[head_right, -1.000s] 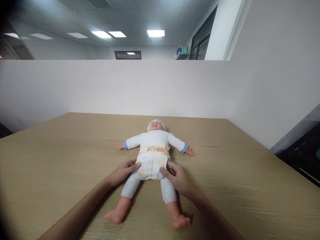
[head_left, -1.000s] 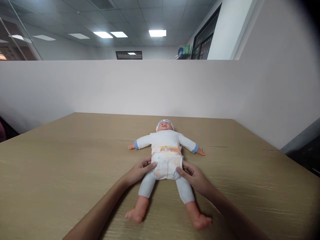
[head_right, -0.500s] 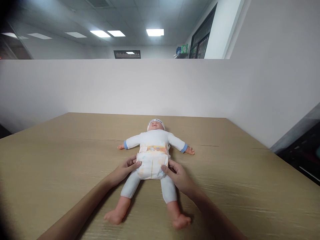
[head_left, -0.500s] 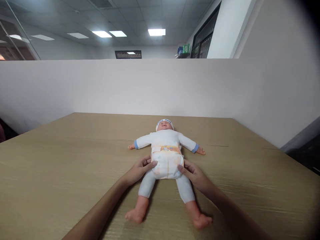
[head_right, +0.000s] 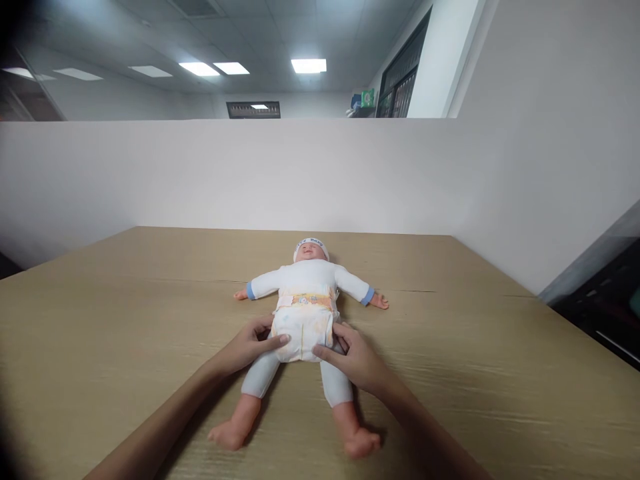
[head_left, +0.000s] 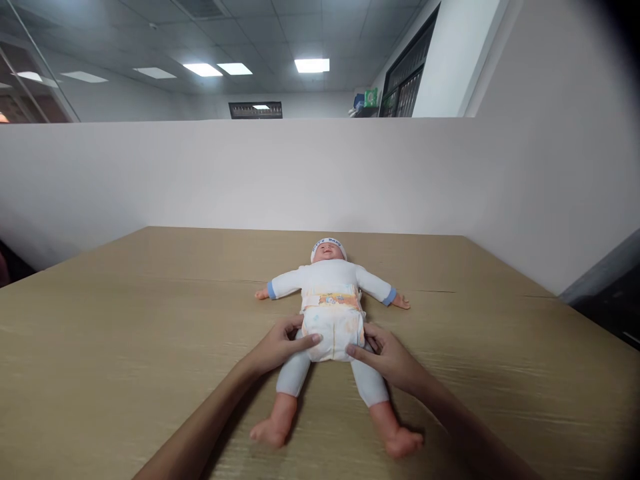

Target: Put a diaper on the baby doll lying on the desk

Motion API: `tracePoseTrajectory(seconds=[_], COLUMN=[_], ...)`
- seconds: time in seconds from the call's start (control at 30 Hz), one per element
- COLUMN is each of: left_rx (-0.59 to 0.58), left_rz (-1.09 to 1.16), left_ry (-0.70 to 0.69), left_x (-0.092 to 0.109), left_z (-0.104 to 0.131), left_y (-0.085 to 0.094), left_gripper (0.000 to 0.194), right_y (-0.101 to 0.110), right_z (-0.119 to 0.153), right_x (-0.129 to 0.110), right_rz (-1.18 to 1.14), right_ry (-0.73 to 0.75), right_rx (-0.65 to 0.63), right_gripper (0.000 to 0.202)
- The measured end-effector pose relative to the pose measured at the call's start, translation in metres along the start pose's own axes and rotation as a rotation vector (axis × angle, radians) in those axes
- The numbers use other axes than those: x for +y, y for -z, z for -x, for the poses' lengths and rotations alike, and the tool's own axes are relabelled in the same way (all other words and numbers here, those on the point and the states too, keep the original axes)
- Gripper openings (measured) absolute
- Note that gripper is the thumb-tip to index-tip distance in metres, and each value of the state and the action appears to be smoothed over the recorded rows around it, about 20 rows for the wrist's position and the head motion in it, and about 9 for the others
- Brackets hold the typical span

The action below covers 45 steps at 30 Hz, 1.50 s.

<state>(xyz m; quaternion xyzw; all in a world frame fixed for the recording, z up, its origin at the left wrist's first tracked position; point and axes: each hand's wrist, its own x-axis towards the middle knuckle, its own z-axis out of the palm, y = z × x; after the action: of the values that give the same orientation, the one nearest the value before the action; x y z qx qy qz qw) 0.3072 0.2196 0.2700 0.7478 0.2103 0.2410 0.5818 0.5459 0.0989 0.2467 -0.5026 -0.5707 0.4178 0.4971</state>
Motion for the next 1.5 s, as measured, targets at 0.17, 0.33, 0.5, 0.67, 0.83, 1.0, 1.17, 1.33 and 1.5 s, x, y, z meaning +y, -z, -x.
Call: tracePoseTrajectory(seconds=[0.17,0.33,0.5,0.67,0.83,1.0,1.17,1.33,1.5], left_rx=[0.006,0.057,0.027,0.023,0.014,0.067,0.046,0.036,0.004], left_rz=[-0.018,-0.179,-0.222,-0.111,-0.144,-0.268,-0.301,-0.319,-0.336], left_ry=[0.032,0.027,0.008,0.037,0.01,0.083,0.126,0.071,0.02], left_x=[-0.003,-0.004,0.003,0.003,0.002,0.0,0.005,0.004,-0.004], left_z=[0.001,0.002,0.003,0.002,0.002,0.007,0.01,0.009,0.006], left_y=[-0.001,-0.003,-0.004,-0.002,-0.002,-0.005,-0.007,-0.006,-0.002], left_gripper=[0.043,0.051,0.036,0.041,0.039,0.065,0.072,0.062,0.053], right_y=[0.001,-0.003,-0.005,0.0,0.001,-0.004,-0.01,-0.009,-0.006], right_z=[0.0,0.006,0.007,-0.002,-0.001,0.008,0.011,0.009,0.007], right_x=[0.001,0.003,0.004,0.007,0.006,-0.002,-0.011,-0.014,-0.015], right_rz=[-0.005,0.257,0.289,0.117,0.098,0.346,0.438,0.433,0.46], right_ry=[-0.01,-0.011,-0.023,-0.023,-0.024,-0.053,-0.067,-0.08,-0.073], right_rx=[-0.007,0.093,0.125,0.032,0.027,0.107,0.138,0.128,0.102], right_gripper=[0.052,0.052,0.041,0.047,0.049,0.05,0.051,0.041,0.033])
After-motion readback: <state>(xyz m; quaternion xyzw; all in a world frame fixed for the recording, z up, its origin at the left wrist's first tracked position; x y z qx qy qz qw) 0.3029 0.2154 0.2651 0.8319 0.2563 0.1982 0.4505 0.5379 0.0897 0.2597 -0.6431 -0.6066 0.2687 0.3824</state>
